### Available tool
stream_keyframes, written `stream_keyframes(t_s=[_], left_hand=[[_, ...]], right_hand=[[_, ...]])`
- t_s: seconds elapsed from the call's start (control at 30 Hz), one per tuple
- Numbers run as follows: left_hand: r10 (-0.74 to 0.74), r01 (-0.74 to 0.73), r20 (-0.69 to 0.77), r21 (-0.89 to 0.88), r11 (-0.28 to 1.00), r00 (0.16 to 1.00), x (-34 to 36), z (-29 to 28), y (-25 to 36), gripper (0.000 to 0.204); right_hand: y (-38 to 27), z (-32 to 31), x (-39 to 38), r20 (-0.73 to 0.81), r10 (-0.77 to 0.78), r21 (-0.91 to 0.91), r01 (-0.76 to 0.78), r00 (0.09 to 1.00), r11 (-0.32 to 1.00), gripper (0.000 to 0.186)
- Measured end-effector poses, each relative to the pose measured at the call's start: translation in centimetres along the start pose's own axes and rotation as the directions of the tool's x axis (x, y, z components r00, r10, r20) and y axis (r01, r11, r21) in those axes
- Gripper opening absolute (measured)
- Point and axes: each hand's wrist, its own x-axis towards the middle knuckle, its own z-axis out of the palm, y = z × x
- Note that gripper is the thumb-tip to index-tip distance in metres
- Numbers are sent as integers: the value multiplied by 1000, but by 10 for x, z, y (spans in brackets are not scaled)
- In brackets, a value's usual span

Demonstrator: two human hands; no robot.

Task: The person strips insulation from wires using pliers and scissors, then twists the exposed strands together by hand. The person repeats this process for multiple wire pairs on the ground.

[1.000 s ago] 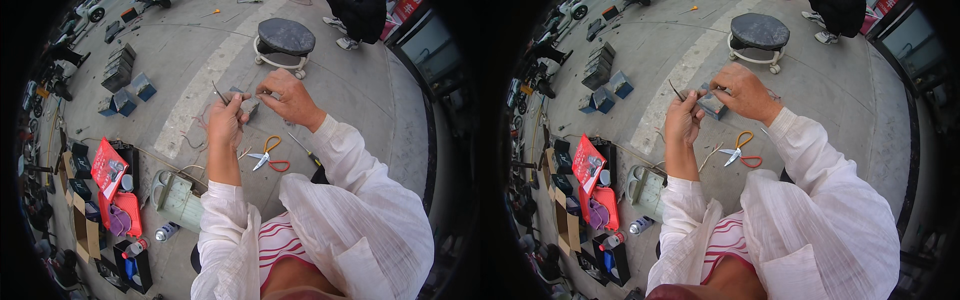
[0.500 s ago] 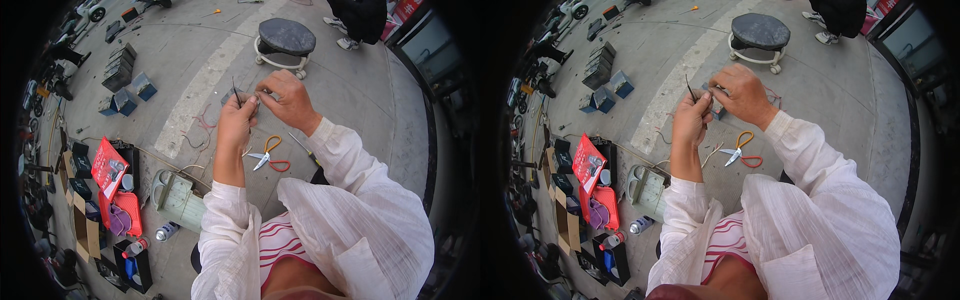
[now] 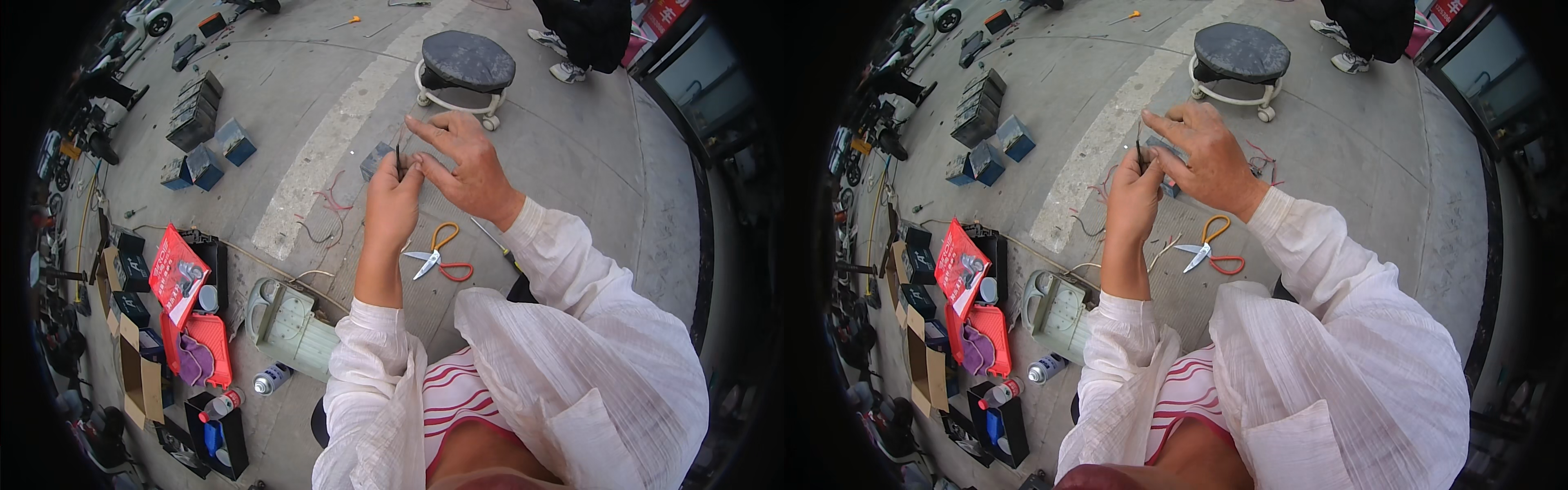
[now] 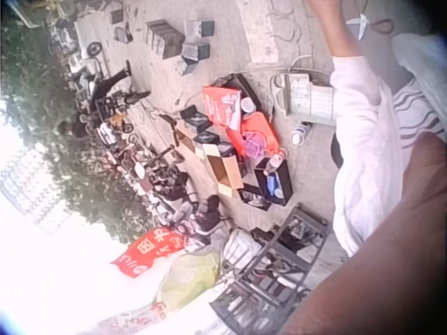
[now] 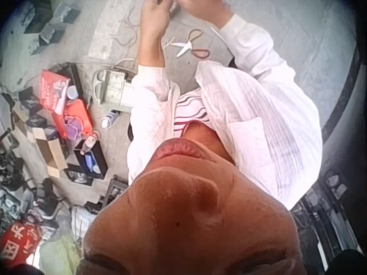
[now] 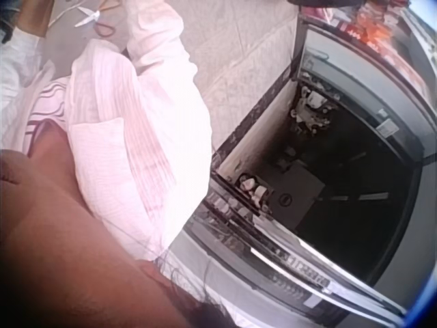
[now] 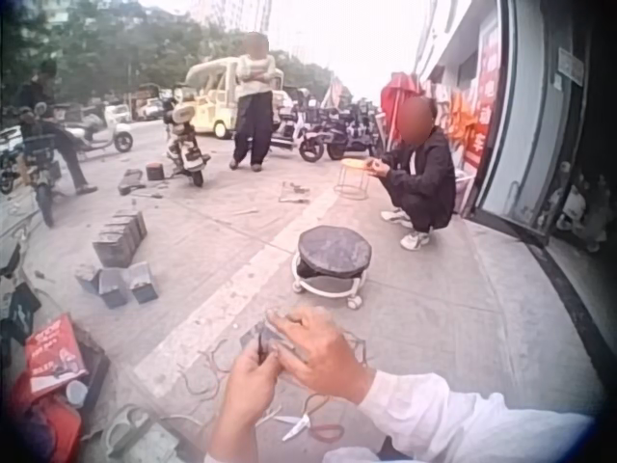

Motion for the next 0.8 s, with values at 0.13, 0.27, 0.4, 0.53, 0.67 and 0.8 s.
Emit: stream_keyframes(t_s=[0.13,0.27,0.4,0.53,0.67,0.8], left_hand=[[7,-7,-23,0,1000,1000,1,0,-2,18],[30,-27,-25,112,993,999,1,2,-2,19],[123,-120,2,236,964,992,1,4,-9,20],[204,-191,-5,326,926,979,-2,8,-8,22],[177,-164,4,400,902,984,-8,17,-4,23],[159,-131,-26,436,890,987,-9,16,-7,25]], right_hand=[[-3,0,0,-51,-16,-6,16,999,1000,34],[-1,1,0,-132,-39,-6,38,990,999,23],[2,1,1,-152,-24,-10,23,988,1000,13],[5,2,2,-137,-31,-20,29,990,999,11],[12,0,4,-162,-35,-89,21,986,996,11],[33,-9,11,-258,-10,-217,-48,966,975,11]])
